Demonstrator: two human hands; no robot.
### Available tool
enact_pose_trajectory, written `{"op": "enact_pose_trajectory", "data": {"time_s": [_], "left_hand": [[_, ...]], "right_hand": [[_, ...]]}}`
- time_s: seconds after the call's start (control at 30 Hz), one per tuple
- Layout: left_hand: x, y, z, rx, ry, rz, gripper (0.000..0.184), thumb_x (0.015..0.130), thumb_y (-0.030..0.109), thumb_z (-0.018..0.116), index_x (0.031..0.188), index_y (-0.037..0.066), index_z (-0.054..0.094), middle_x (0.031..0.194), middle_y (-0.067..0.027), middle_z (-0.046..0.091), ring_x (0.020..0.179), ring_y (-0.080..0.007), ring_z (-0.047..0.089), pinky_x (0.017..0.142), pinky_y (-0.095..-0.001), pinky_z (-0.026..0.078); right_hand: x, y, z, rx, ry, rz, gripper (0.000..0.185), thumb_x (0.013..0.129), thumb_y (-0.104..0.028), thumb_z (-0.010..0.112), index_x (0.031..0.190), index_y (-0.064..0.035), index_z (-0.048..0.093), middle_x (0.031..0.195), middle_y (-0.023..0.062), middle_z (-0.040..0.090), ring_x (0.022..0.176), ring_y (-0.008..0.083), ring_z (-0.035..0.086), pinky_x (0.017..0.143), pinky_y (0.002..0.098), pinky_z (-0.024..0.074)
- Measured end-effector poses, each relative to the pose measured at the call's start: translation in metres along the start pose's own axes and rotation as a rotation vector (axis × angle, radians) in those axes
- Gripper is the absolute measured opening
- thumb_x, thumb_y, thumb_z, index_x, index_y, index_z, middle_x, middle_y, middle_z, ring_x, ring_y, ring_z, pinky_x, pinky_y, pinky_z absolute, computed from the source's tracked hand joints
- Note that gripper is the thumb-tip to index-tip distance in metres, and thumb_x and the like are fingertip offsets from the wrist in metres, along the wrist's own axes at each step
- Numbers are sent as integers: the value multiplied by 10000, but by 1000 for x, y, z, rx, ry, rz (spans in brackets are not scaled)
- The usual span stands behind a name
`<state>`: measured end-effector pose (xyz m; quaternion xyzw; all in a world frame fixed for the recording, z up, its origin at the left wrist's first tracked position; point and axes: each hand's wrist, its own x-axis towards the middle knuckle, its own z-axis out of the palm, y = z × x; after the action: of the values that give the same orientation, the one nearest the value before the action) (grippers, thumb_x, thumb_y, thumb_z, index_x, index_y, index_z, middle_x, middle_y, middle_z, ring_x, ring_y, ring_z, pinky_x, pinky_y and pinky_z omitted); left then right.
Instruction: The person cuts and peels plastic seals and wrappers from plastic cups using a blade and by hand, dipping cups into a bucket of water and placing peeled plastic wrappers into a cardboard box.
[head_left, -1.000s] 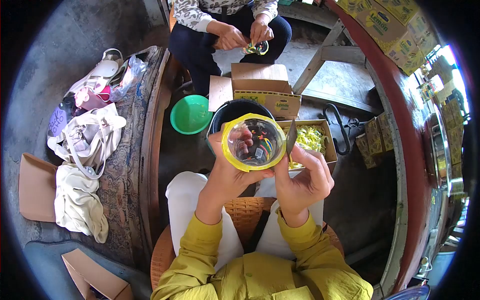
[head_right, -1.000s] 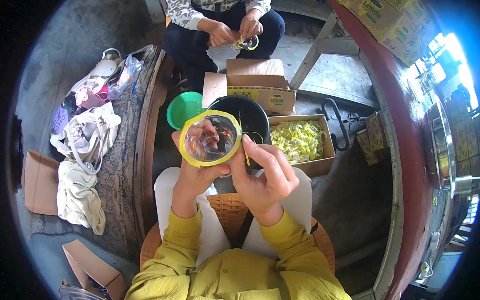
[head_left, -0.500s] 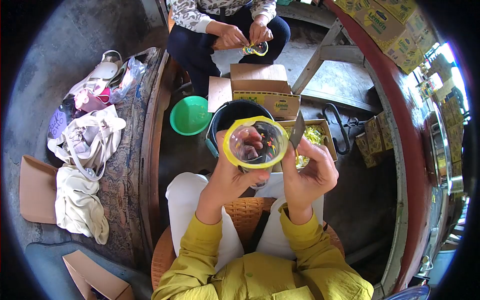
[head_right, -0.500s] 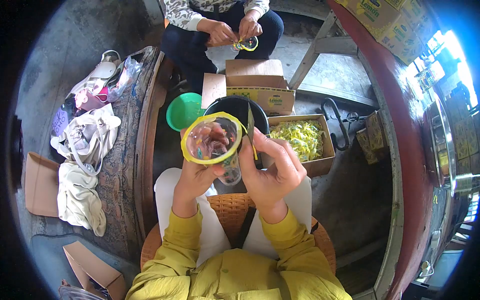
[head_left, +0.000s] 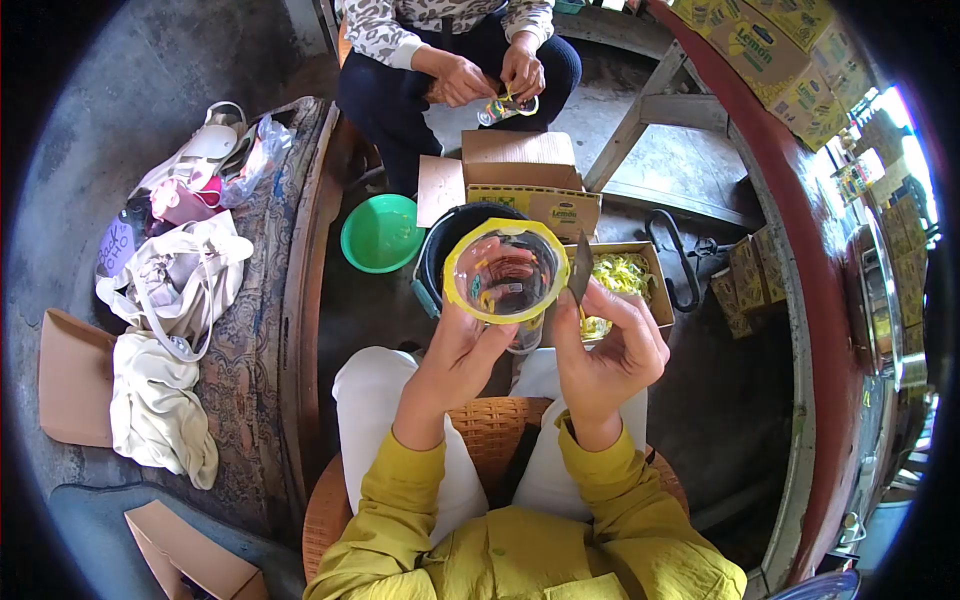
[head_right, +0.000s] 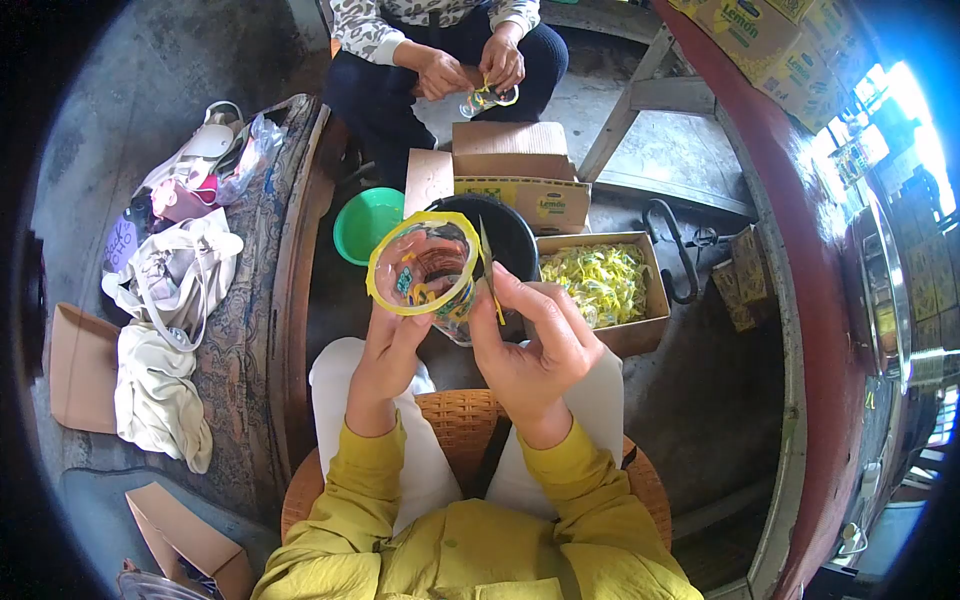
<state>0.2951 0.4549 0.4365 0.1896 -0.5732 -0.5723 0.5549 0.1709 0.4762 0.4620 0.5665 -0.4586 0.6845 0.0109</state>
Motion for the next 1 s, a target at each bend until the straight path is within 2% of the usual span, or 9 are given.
{"op": "enact_pose_trajectory", "data": {"time_s": [0.27,0.57,0.87,1.0], "left_hand": [[2,-2,0,-82,-7,17,601,821,163,518,1300,2,192,1223,-146,366,1141,-222,387,952,-342,318],[0,2,0,-13,18,30,601,788,82,517,1293,-11,206,1212,-139,379,1111,-209,409,951,-328,321],[1,-1,-1,133,45,23,686,703,65,690,1246,-10,277,1133,-111,427,1011,-179,452,881,-301,373],[1,-1,-4,186,-4,47,673,707,78,692,1238,-9,288,1121,-114,434,996,-181,456,870,-300,378]], "right_hand": [[-1,0,-1,-14,3,-30,219,588,69,697,790,-1,647,633,73,596,527,117,560,464,197,418],[-1,1,1,-12,5,-69,212,580,60,703,773,-5,645,624,87,596,522,138,564,468,207,424],[-1,2,1,-65,7,-101,224,572,49,714,778,-13,649,616,80,589,504,127,547,454,200,410],[2,2,-1,-61,-9,-71,226,570,43,723,775,-21,653,614,72,587,490,110,529,442,190,391]]}}
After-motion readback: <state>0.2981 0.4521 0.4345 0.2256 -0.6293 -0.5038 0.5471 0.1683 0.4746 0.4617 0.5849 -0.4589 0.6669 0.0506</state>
